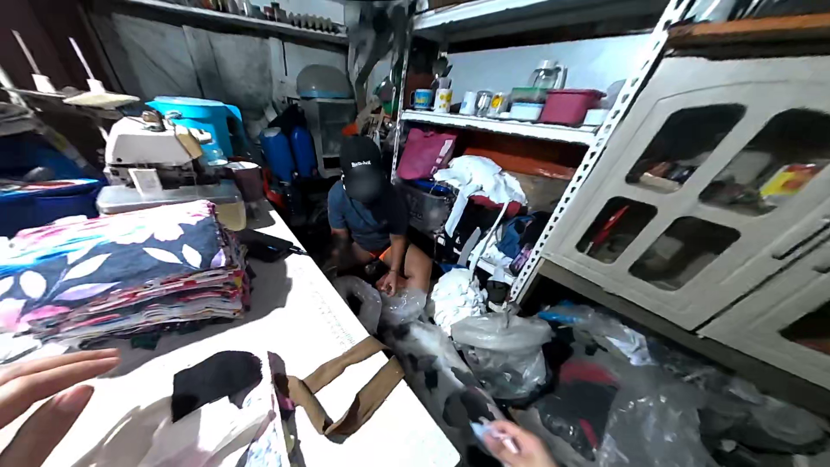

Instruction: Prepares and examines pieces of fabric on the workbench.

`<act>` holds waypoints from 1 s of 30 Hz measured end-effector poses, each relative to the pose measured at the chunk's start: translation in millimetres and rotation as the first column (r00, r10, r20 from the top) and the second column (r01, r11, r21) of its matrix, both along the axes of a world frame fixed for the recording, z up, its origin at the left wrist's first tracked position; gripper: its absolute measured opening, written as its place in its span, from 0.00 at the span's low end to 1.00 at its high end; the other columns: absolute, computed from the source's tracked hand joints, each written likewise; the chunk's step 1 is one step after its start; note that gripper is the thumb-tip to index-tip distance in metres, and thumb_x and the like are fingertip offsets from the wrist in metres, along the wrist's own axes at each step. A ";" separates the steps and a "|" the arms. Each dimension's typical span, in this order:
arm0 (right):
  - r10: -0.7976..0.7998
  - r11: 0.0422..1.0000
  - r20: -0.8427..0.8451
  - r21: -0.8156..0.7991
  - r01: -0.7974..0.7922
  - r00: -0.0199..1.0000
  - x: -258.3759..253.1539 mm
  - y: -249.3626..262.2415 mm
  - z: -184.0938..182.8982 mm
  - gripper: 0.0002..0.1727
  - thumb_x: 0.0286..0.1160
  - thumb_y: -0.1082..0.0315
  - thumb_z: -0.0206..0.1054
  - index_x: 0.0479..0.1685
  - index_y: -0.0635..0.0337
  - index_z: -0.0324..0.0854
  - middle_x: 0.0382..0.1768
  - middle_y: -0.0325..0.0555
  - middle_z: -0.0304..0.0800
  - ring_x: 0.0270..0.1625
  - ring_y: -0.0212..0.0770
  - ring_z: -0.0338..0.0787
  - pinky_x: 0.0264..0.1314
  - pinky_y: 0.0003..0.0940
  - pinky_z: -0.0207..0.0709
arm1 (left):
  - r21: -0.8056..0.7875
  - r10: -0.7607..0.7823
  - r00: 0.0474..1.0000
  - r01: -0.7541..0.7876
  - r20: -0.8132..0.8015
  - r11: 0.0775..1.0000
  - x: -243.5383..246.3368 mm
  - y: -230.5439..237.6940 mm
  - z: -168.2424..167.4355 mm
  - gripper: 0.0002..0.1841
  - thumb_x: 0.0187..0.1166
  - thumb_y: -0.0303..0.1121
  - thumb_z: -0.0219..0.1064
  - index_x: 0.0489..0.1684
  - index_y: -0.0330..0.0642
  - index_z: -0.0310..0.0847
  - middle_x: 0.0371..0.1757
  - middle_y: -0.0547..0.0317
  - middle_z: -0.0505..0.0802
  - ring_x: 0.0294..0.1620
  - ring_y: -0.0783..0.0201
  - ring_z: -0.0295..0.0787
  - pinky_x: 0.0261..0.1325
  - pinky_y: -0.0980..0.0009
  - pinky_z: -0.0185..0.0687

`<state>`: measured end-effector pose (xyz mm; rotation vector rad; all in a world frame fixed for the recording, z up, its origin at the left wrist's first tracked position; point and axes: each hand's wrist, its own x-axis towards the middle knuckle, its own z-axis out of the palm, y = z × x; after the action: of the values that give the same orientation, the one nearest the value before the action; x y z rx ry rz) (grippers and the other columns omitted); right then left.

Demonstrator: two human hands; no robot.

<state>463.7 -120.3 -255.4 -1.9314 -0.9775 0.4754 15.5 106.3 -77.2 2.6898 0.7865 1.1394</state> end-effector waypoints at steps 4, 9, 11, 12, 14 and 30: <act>0.134 0.966 -0.029 0.228 -0.124 0.991 -20.4 23.6 126.7 0.08 0.71 0.79 0.67 0.45 0.59 0.83 0.32 0.24 0.86 0.26 0.14 0.81 0.27 0.14 0.76 | 0.001 0.132 0.988 -0.133 0.078 0.991 -2.5 9.0 2.7 0.20 0.88 0.34 0.55 0.50 0.23 0.87 0.55 0.34 0.93 0.60 0.47 0.91 0.67 0.51 0.83; 0.533 0.803 0.131 0.233 -0.549 0.836 -97.8 87.7 230.9 0.08 0.73 0.72 0.71 0.46 0.50 0.85 0.30 0.21 0.87 0.18 0.12 0.76 0.17 0.11 0.70 | 0.050 0.248 0.946 -0.264 0.211 0.963 2.2 16.5 1.6 0.17 0.86 0.37 0.57 0.47 0.37 0.92 0.46 0.54 0.95 0.49 0.61 0.93 0.55 0.56 0.88; 0.685 0.679 0.186 0.187 -0.710 0.704 -141.3 115.9 245.9 0.07 0.76 0.67 0.71 0.48 0.52 0.87 0.31 0.25 0.87 0.19 0.14 0.76 0.18 0.12 0.71 | 0.044 0.246 0.948 -0.260 0.204 0.965 -3.9 22.3 -5.9 0.16 0.86 0.37 0.58 0.46 0.37 0.92 0.45 0.53 0.95 0.48 0.60 0.94 0.55 0.55 0.89; 0.750 0.605 0.212 0.162 -0.780 0.626 -163.4 129.3 248.5 0.07 0.77 0.66 0.70 0.48 0.54 0.88 0.33 0.28 0.87 0.22 0.15 0.77 0.22 0.13 0.72 | 0.022 0.252 0.947 -0.262 0.201 0.965 -7.3 24.3 -8.8 0.16 0.86 0.37 0.58 0.46 0.37 0.92 0.44 0.52 0.96 0.48 0.59 0.94 0.55 0.54 0.88; 0.848 0.465 0.239 0.090 -0.881 0.472 -204.1 151.5 247.6 0.09 0.79 0.67 0.69 0.49 0.61 0.86 0.35 0.38 0.86 0.27 0.21 0.79 0.29 0.18 0.75 | -0.077 0.294 0.933 -0.284 0.207 0.956 -13.1 23.9 -8.9 0.16 0.87 0.36 0.59 0.44 0.35 0.92 0.42 0.51 0.95 0.45 0.60 0.94 0.54 0.57 0.88; 0.934 0.325 0.227 -0.220 -0.920 0.276 -211.3 173.0 219.7 0.19 0.76 0.81 0.65 0.67 0.67 0.82 0.49 0.60 0.92 0.45 0.49 0.94 0.50 0.45 0.89 | -0.579 -0.365 0.845 0.083 -0.391 0.811 -31.5 -21.2 48.3 0.16 0.73 0.33 0.77 0.54 0.32 0.88 0.41 0.43 0.91 0.34 0.55 0.85 0.39 0.59 0.81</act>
<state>252.4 52.8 -35.7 -1.2372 -2.3773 0.8475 -15.9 85.0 -28.9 2.4730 0.6701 0.1147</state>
